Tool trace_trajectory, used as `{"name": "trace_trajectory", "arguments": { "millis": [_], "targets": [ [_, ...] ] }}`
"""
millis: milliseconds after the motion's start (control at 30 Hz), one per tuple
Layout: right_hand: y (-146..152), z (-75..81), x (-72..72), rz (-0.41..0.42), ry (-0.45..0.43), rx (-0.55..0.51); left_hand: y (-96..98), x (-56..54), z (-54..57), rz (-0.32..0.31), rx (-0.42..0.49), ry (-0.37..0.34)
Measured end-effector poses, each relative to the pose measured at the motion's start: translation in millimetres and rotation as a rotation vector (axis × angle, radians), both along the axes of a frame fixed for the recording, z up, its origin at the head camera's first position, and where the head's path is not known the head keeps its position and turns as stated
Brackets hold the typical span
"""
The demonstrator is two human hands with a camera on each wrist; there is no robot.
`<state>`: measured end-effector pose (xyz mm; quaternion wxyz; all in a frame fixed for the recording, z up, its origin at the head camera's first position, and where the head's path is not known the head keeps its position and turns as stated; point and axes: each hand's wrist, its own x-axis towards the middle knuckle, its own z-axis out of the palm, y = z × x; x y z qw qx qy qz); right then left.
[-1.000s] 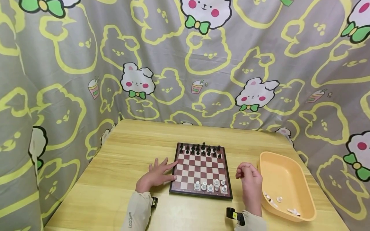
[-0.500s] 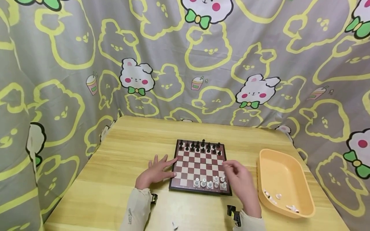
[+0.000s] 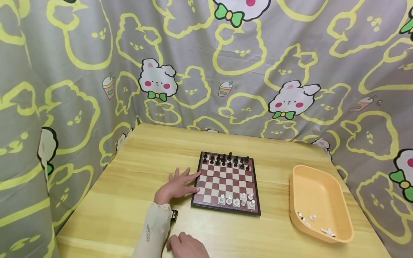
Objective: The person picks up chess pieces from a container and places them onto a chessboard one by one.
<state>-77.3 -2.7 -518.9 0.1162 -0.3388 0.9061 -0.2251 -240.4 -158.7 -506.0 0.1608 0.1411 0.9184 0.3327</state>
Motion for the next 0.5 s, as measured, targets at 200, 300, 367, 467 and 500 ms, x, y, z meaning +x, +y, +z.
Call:
{"name": "trace_trajectory", "arguments": {
  "millis": [200, 300, 367, 467, 500],
  "targets": [
    [-11, 6.3, -6.0, 0.060, 0.064, 0.127, 3.6, -1.1, -3.6, 0.007, -0.008, 0.002],
    [-10, 8.6, -8.6, 0.098, 0.020, 0.122, 3.9, 1.3, 1.2, -0.005, -0.025, -0.003],
    [-9, 8.8, -11.0, 0.143, 0.020, 0.100, 3.2, 2.2, 2.7, -0.005, -0.029, -0.004],
    [-8, 9.6, -16.2, 0.192, 0.047, 0.079, 1.9, 3.1, 4.2, -0.003, -0.020, -0.001],
    [-7, 9.8, -17.7, 0.204, 0.056, 0.076, 1.6, 3.1, 4.5, -0.004, -0.017, 0.001]
  ]
}}
